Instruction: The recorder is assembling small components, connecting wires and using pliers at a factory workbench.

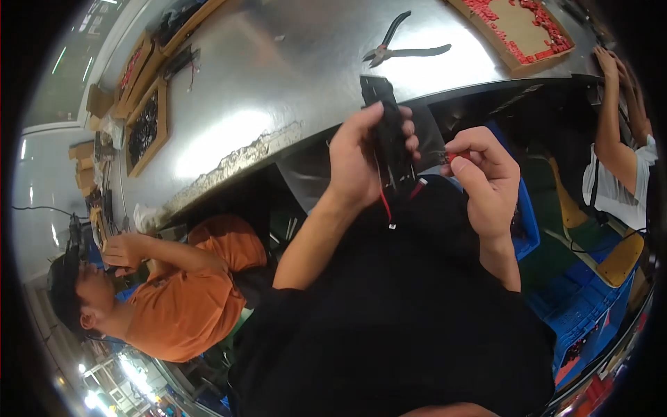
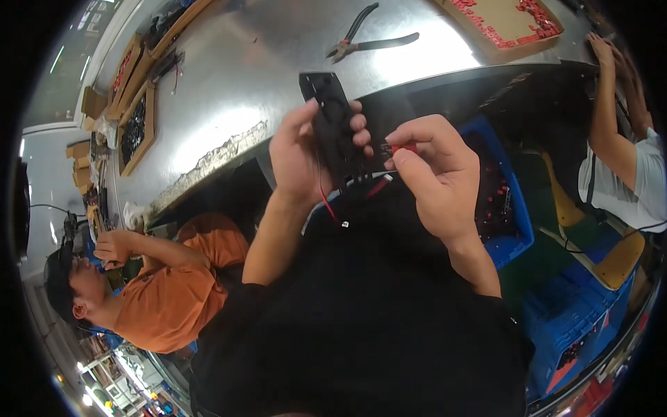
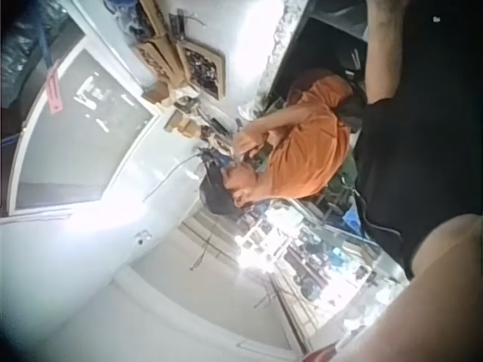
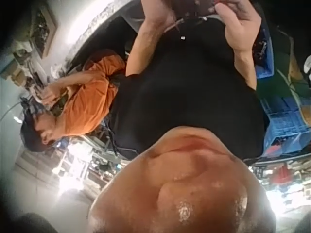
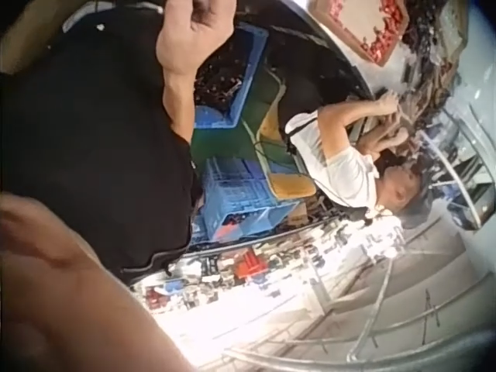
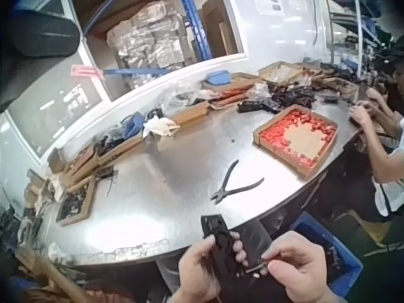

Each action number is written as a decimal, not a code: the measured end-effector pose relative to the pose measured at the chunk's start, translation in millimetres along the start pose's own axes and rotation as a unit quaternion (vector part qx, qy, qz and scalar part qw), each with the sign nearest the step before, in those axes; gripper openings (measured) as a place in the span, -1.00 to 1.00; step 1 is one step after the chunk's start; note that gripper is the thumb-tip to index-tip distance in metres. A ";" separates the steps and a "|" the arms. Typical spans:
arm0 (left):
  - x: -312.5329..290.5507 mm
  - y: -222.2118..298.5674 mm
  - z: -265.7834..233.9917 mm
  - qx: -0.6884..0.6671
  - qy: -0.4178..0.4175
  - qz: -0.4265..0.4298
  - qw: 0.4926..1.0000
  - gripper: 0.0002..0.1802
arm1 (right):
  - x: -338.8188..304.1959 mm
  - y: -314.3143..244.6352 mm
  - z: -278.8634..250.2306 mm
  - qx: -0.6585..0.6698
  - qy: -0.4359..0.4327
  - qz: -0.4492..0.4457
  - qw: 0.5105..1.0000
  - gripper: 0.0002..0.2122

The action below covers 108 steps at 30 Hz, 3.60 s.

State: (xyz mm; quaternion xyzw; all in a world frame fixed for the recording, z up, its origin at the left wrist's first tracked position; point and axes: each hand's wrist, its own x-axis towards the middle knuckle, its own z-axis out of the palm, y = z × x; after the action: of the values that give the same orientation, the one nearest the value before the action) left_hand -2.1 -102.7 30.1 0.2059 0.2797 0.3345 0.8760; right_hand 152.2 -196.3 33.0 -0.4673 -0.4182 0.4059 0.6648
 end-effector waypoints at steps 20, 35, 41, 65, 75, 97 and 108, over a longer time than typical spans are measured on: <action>13.9 -27.6 -7.5 0.071 0.061 0.080 0.992 -0.60 | -21.7 42.5 4.8 -0.219 0.042 0.066 0.973 -0.64; 13.1 -10.7 29.4 0.717 -0.248 0.472 0.450 -0.13 | 17.8 -19.5 -22.8 -0.326 -0.077 0.032 0.942 -0.79; 12.5 -10.8 16.4 0.725 -0.203 0.458 0.473 -0.21 | 13.8 -26.8 -13.4 -0.248 -0.057 0.097 0.962 -0.84; -1.7 19.2 -31.1 0.281 0.021 0.098 0.955 -0.70 | 52.4 38.5 10.8 -0.051 -0.169 0.209 0.962 -0.71; 15.0 36.2 -12.0 0.322 0.093 0.192 0.922 -0.72 | 68.3 55.8 -10.3 -0.077 -0.166 0.229 0.956 -0.79; 60.0 72.1 -27.4 0.047 -0.092 0.066 0.992 -0.43 | 123.5 -6.4 33.1 0.032 -0.047 0.018 0.998 -0.75; 40.1 81.0 -14.9 0.241 -0.009 0.050 0.969 -0.48 | 130.6 10.0 62.9 -0.053 -0.052 0.045 0.996 -0.81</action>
State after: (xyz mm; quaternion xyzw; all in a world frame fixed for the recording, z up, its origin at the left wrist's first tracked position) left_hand -24.7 -16.0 49.0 0.4277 0.3341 0.2984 0.7851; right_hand 133.8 -54.6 59.8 -0.4981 -0.4518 0.4365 0.5977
